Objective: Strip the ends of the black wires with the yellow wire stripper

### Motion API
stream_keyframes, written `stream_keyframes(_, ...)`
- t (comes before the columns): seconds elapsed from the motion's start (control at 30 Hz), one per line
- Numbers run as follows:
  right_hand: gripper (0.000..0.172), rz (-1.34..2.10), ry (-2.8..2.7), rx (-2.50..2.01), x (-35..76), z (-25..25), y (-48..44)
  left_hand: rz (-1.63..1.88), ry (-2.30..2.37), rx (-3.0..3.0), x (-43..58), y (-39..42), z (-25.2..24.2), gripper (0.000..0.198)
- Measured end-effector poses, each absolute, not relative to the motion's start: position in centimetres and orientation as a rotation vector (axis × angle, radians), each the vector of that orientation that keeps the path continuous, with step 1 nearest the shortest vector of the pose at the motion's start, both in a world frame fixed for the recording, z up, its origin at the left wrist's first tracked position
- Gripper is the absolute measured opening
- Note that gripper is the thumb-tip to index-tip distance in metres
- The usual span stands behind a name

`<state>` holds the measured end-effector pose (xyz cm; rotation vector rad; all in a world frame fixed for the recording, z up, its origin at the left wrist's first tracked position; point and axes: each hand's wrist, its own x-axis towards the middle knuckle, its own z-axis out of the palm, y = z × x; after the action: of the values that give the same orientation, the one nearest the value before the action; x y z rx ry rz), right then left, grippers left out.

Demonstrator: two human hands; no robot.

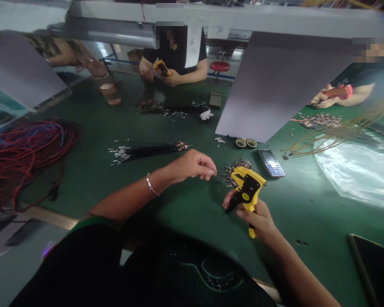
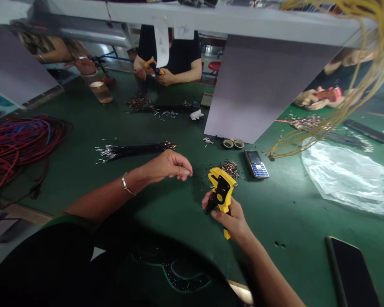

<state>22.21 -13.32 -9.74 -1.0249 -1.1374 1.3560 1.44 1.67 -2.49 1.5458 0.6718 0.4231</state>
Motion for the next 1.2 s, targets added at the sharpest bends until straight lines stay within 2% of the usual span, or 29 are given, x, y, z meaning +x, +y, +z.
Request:
stream_keyframes(0.47, 0.03, 1.492, -1.122, -0.959, 21.5, -9.2, -13.6, 0.412, 0.694, 1.51, 2.0, 1.4, -3.0, 0.007)
stream_keyframes(0.8, 0.024, 1.497, -1.15, -0.949, 21.0, -8.8, -13.9, 0.36, 0.687, 1.368, 2.1, 1.7, -3.4, 0.007)
stream_keyframes(1.2, 0.024, 1.48, -1.189, -0.983, 20.9, -8.5, -14.1, 0.319, 0.665, 1.253, 2.3, 1.7, -3.7, 0.007)
